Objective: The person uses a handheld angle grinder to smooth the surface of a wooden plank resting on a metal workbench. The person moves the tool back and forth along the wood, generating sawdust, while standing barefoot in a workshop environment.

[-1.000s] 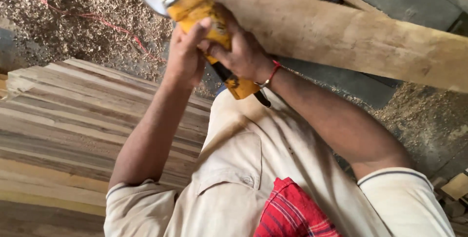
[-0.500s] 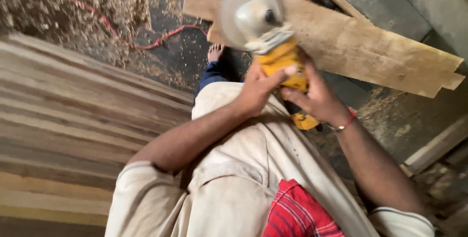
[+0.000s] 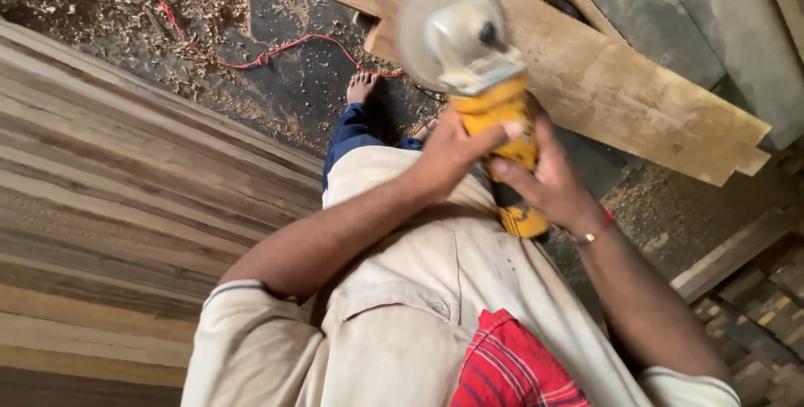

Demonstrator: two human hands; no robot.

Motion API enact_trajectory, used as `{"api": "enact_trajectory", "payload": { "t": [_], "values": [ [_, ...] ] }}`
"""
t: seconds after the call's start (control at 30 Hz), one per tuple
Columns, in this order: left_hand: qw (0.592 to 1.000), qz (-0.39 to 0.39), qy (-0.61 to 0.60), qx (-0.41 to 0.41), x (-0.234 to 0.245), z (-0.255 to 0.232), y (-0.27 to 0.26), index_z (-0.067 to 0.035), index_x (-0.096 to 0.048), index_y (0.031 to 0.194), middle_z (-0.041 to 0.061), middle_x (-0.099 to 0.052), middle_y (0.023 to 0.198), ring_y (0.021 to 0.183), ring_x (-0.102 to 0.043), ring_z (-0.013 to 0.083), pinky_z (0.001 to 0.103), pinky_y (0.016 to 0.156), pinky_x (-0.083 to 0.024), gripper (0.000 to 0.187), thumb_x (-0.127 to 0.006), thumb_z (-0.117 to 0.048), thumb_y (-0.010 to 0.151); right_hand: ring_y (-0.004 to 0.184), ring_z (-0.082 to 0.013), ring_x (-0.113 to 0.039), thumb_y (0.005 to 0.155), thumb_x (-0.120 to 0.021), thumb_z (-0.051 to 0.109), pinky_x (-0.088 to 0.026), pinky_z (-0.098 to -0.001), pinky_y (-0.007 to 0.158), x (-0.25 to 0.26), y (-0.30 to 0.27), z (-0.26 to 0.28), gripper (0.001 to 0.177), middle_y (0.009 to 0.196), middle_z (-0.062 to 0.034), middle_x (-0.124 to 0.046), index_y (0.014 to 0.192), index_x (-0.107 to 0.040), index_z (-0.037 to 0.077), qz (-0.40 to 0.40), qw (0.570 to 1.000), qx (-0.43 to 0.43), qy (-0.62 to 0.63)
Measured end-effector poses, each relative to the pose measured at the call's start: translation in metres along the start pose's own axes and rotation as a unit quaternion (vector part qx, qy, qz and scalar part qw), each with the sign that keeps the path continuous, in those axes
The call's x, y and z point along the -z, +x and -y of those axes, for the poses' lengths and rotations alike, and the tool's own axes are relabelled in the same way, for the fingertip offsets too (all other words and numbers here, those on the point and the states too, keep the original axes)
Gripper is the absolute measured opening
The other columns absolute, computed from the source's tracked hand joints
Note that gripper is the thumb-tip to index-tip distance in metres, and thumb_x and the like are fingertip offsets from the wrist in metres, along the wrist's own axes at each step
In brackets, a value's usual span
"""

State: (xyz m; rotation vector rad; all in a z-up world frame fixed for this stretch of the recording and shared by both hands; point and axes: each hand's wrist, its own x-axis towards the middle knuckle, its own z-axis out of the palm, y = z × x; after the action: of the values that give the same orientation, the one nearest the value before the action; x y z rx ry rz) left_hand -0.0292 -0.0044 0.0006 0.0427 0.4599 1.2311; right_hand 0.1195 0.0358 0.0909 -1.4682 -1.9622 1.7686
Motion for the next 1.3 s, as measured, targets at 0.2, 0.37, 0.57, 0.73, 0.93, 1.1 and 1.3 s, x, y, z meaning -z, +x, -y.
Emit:
{"api": "enact_trajectory", "payload": {
  "t": [0.2, 0.37, 0.57, 0.73, 0.93, 1.1, 1.3],
  "values": [
    [0.998, -0.030, 0.007, -0.048, 0.003, -0.002, 0.013, -0.002, -0.054, 0.134, 0.009, -0.067, 0.123, 0.111, -0.066, 0.0178, 0.034, 0.098, -0.056, 0.044, -0.074, -0.013, 0.096, 0.141, -0.0215, -0.048, 0.100, -0.069, 0.029, -0.044, -0.0373, 0.118, 0.005, 0.020, 0.008, 0.082, 0.154, -0.0136, -0.046, 0.163, -0.025, 0.003, 0.013, 1.000, -0.026, 0.007],
    [0.997, -0.060, -0.011, -0.038, 0.029, -0.043, -0.007, -0.002, -0.055, 0.135, 0.010, -0.066, 0.120, 0.109, -0.067, 0.0204, 0.037, 0.094, -0.058, 0.045, -0.073, -0.018, 0.097, 0.136, -0.0216, -0.055, 0.095, -0.074, 0.038, -0.047, -0.0390, 0.111, -0.017, 0.055, 0.013, 0.086, 0.148, -0.0132, -0.054, 0.160, -0.029, 0.004, 0.029, 0.990, -0.015, -0.139],
    [1.000, -0.024, -0.007, 0.005, 0.003, -0.002, 0.000, -0.002, -0.055, 0.135, 0.010, -0.066, 0.121, 0.110, -0.067, 0.0209, 0.037, 0.095, -0.059, 0.045, -0.073, -0.016, 0.096, 0.141, -0.0239, -0.050, 0.098, -0.069, 0.040, -0.043, -0.0395, 0.117, 0.010, 0.007, -0.002, 0.086, 0.151, -0.0145, -0.049, 0.162, -0.025, 0.003, 0.024, 0.998, -0.030, -0.051],
    [0.997, 0.051, -0.036, 0.050, -0.035, 0.078, 0.022, 0.000, -0.057, 0.135, 0.010, -0.068, 0.122, 0.111, -0.067, 0.0214, 0.036, 0.098, -0.057, 0.046, -0.075, -0.014, 0.096, 0.144, -0.0219, -0.045, 0.100, -0.066, 0.033, -0.041, -0.0388, 0.120, 0.053, -0.063, -0.024, 0.085, 0.156, -0.0130, -0.044, 0.165, -0.020, 0.002, -0.027, 0.998, -0.054, -0.001],
    [0.997, 0.063, -0.035, 0.025, -0.046, 0.108, 0.023, 0.001, -0.057, 0.136, 0.010, -0.067, 0.122, 0.111, -0.066, 0.0182, 0.035, 0.098, -0.056, 0.049, -0.077, -0.015, 0.094, 0.145, -0.0213, -0.044, 0.098, -0.066, 0.025, -0.040, -0.0393, 0.121, 0.056, -0.080, -0.042, 0.086, 0.157, -0.0124, -0.041, 0.166, -0.016, 0.005, -0.049, 0.995, -0.062, 0.069],
    [0.996, -0.018, 0.081, -0.028, 0.009, 0.028, 0.017, -0.003, -0.057, 0.132, 0.009, -0.068, 0.117, 0.105, -0.071, 0.0201, 0.037, 0.090, -0.062, 0.051, -0.077, -0.026, 0.092, 0.146, -0.0253, -0.046, 0.102, -0.068, 0.021, -0.042, -0.0413, 0.122, 0.017, -0.005, -0.046, 0.082, 0.159, -0.0156, -0.042, 0.166, -0.019, 0.006, 0.004, 1.000, 0.007, 0.011],
    [0.995, -0.055, 0.041, -0.068, 0.038, -0.067, -0.004, 0.001, -0.056, 0.132, 0.012, -0.067, 0.117, 0.105, -0.070, 0.0237, 0.039, 0.089, -0.062, 0.051, -0.075, -0.029, 0.095, 0.141, -0.0319, -0.056, 0.105, -0.069, 0.041, -0.049, -0.0436, 0.117, -0.024, 0.084, -0.011, 0.091, 0.160, -0.0220, -0.045, 0.167, -0.014, 0.004, 0.041, 0.989, 0.072, -0.126]
  ]
}}
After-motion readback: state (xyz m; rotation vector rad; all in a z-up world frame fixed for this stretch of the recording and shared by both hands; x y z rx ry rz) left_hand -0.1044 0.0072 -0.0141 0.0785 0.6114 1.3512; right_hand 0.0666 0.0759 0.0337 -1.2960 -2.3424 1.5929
